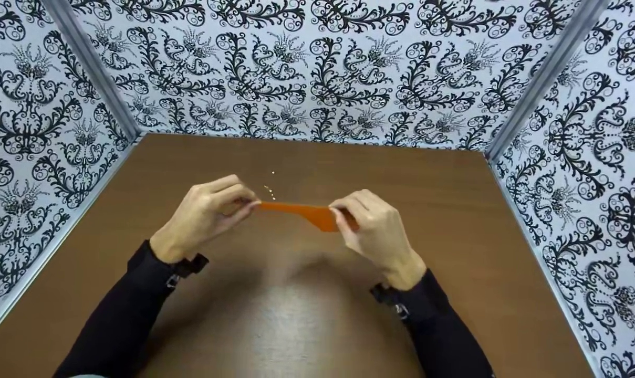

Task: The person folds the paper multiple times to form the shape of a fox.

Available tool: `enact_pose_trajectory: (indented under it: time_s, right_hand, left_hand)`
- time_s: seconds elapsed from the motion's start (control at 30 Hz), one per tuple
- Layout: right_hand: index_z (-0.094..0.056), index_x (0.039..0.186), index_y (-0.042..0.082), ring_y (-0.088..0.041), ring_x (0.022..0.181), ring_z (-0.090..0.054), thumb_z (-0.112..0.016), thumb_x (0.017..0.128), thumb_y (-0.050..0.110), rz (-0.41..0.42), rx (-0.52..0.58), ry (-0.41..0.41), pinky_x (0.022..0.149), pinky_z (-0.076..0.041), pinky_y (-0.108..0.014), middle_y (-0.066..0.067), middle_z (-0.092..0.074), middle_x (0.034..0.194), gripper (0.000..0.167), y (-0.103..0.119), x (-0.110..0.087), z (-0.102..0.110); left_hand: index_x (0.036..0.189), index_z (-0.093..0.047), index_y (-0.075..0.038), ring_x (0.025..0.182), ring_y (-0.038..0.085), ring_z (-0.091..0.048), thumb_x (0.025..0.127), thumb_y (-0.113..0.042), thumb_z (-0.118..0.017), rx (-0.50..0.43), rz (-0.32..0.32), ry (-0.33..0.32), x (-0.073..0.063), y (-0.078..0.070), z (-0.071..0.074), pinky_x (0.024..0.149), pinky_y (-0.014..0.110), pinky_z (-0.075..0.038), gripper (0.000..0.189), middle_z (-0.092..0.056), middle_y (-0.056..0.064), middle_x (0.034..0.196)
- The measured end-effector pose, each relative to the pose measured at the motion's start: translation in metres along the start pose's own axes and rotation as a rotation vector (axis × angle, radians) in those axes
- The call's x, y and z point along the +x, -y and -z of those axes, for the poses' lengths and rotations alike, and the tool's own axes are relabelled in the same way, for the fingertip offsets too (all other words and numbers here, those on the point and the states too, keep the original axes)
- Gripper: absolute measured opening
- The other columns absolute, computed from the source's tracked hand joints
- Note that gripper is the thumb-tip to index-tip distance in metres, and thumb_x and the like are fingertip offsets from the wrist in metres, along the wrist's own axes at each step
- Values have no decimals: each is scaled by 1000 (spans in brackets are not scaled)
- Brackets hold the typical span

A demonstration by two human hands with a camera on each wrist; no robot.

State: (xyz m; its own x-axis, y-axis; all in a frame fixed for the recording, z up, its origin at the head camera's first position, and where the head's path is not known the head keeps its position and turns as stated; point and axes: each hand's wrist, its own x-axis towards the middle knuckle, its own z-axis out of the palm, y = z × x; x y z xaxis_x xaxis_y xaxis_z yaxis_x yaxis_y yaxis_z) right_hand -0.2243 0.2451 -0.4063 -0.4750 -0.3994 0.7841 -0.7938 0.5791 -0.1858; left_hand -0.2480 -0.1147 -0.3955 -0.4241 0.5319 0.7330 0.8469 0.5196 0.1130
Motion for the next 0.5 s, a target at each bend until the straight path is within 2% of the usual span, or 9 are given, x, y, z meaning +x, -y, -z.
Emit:
enact_pose_trajectory:
  time_s: [0.23, 0.5]
  right_hand:
    - [-88, 112, 5, -26, 92, -78, -88, 98, -5, 3, 12, -3, 85, -57, -23, -9, -87, 103, 17, -4, 2, 4]
    - [-88, 111, 4, -27, 91, -79, -87, 98, -7, -19, 5, -9, 90, -56, -12, -11, -87, 104, 17, -8, 1, 6]
  left_hand:
    - [109, -82, -11, 79, 14, -75, 109, -13, -87, 1, 21, -24, -2, 4, 5, 72, 28, -66, 5, -76, 3, 99]
    - [108, -83, -10, 84, 15, -81, 109, -11, -87, -5, 34, -32, -2, 8, 9, 79, 26, -69, 4, -77, 3, 101]
